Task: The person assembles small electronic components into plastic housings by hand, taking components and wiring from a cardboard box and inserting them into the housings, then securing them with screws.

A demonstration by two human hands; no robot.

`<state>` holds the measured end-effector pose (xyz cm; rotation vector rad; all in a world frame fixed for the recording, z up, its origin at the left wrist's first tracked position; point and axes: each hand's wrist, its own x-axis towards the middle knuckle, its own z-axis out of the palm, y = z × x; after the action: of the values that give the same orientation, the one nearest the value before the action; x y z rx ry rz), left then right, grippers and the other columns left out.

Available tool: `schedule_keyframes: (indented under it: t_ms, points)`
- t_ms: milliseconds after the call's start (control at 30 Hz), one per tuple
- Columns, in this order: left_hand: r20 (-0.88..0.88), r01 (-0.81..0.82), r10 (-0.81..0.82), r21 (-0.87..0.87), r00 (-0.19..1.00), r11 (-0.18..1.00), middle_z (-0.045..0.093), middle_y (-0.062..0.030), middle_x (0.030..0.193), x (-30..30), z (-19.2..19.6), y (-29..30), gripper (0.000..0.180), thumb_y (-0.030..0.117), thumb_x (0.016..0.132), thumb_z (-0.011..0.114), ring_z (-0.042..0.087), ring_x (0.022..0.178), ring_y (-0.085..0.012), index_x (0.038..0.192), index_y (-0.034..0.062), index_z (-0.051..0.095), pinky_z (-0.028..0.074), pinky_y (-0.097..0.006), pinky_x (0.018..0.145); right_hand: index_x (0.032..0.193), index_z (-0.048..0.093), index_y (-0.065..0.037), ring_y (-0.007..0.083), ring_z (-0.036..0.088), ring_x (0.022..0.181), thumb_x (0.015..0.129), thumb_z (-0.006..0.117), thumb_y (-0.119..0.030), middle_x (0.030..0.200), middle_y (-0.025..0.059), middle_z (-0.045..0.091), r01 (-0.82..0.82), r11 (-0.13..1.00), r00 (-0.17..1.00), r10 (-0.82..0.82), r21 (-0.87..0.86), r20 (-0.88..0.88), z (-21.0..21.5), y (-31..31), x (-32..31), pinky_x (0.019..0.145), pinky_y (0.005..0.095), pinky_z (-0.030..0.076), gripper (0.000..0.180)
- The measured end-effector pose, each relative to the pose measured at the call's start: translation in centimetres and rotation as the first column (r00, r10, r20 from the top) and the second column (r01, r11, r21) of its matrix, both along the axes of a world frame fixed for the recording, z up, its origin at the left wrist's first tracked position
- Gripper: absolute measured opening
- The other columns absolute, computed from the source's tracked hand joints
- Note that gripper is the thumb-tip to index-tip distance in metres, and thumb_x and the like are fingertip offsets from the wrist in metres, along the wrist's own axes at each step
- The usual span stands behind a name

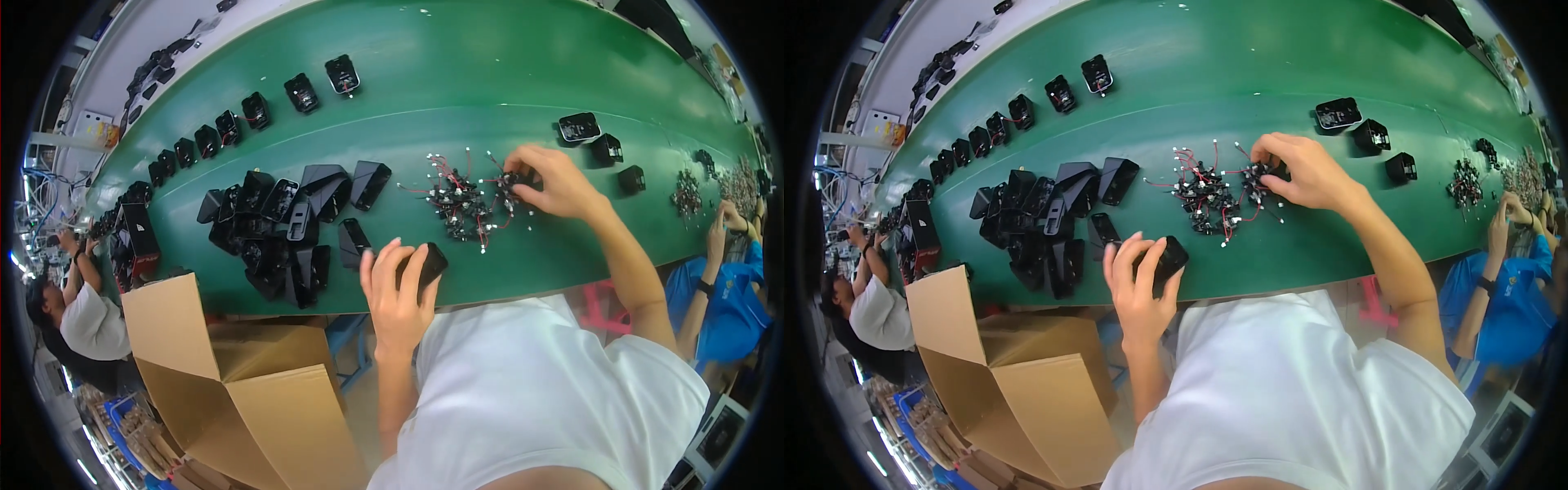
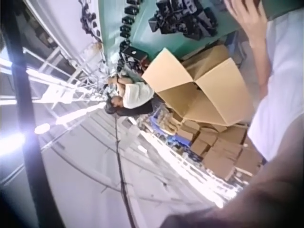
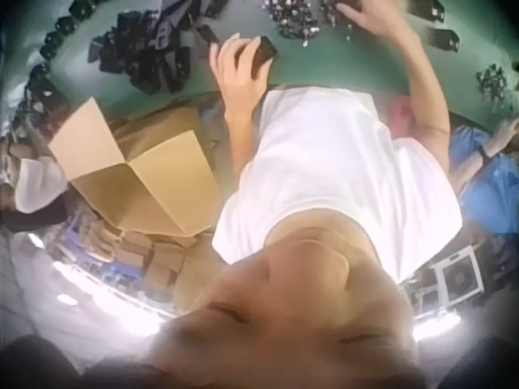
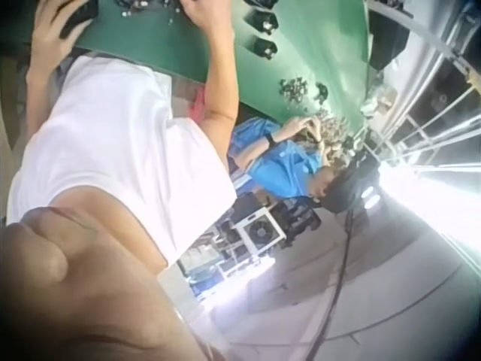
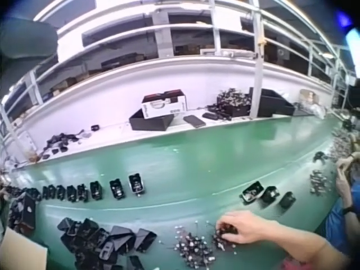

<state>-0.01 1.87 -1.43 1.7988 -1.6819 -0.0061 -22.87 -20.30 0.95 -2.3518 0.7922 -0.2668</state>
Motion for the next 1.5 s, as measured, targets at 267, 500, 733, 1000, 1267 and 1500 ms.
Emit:
schedule_keyframes:
  t_ms: [267, 500, 733, 1000, 1267, 1500]
  points:
    - [-0.842, 0.043, -0.042, -0.023, 0.538, 0.999, 0.062, -0.0133, 0.114, -0.1, -0.3, -0.5, 0.065, 0.005, 0.068, 0.088, 0.062, 0.105, -0.0232, 0.126, 0.002, 0.06, 0.05, -0.035, 0.094, 0.098, 0.059, -0.003, 0.0152, 0.06, 0.092, 0.079, 0.066, 0.007, 0.1, 0.0059, 0.058, 0.195, 0.948, 0.938, -0.256, 0.252, 0.236, -0.5, -0.6, -1.5, 0.081, 0.0284, 0.054, 0.022]
    - [-0.965, 0.151, -0.216, -0.193, 0.151, 0.969, 0.059, -0.012, 0.118, 0.7, -1.3, -2.2, 0.071, 0.006, 0.071, 0.088, 0.058, 0.109, -0.0196, 0.129, 0.0018, 0.047, 0.048, -0.034, 0.097, 0.089, 0.058, -0.001, 0.012, 0.055, 0.094, 0.077, 0.071, 0.004, 0.103, 0.0042, 0.053, 0.143, 0.868, 0.853, -0.352, 0.476, 0.386, 1.9, 0.1, -1.3, 0.088, 0.0272, 0.049, 0.019]
    - [-0.968, 0.209, -0.233, -0.21, 0.089, 0.955, 0.059, -0.0127, 0.119, -0.3, -0.4, -4.7, 0.071, 0.003, 0.071, 0.085, 0.059, 0.11, -0.0203, 0.131, 0.0019, 0.047, 0.049, -0.034, 0.097, 0.091, 0.06, 0.0, 0.0137, 0.059, 0.097, 0.078, 0.066, 0.008, 0.107, 0.0056, 0.056, 0.298, 0.92, 0.89, -0.364, 0.253, 0.276, 0.7, 0.4, -0.2, 0.087, 0.0274, 0.051, 0.016]
    - [-0.967, 0.275, -0.235, -0.254, -0.1, 0.927, 0.055, -0.0111, 0.129, -0.4, -0.4, -5.4, 0.076, 0.008, 0.08, 0.081, 0.056, 0.119, -0.0197, 0.143, -0.0039, 0.041, 0.045, -0.034, 0.104, 0.097, 0.066, 0.001, 0.015, 0.061, 0.099, 0.079, 0.066, 0.009, 0.107, 0.0085, 0.061, 0.249, 0.873, 0.821, -0.42, 0.418, 0.387, 0.6, 0.2, -0.5, 0.087, 0.0266, 0.053, 0.02]
    - [-0.881, 0.356, -0.22, -0.382, -0.419, 0.853, 0.052, -0.0109, 0.137, -0.6, 0.4, -6.0, 0.079, 0.017, 0.089, 0.069, 0.05, 0.128, -0.0207, 0.153, -0.0058, 0.028, 0.038, -0.036, 0.11, 0.082, 0.072, 0.0, 0.0209, 0.066, 0.091, 0.074, 0.076, 0.005, 0.098, 0.0127, 0.07, -0.047, 0.949, 0.777, -0.162, 0.312, 0.608, 5.1, 4.9, 2.8, 0.08, 0.0283, 0.053, 0.011]
    - [-0.839, 0.407, -0.174, -0.419, -0.515, 0.812, 0.053, -0.0093, 0.134, -0.3, 0.8, -5.5, 0.083, 0.02, 0.086, 0.072, 0.052, 0.125, -0.02, 0.152, -0.0052, 0.029, 0.041, -0.034, 0.107, 0.081, 0.074, -0.003, 0.0283, 0.07, 0.085, 0.067, 0.08, 0.006, 0.087, 0.0093, 0.072, -0.231, 0.966, 0.789, 0.116, 0.116, 0.603, 6.5, 6.2, 4.6, 0.076, 0.0372, 0.057, 0.017]
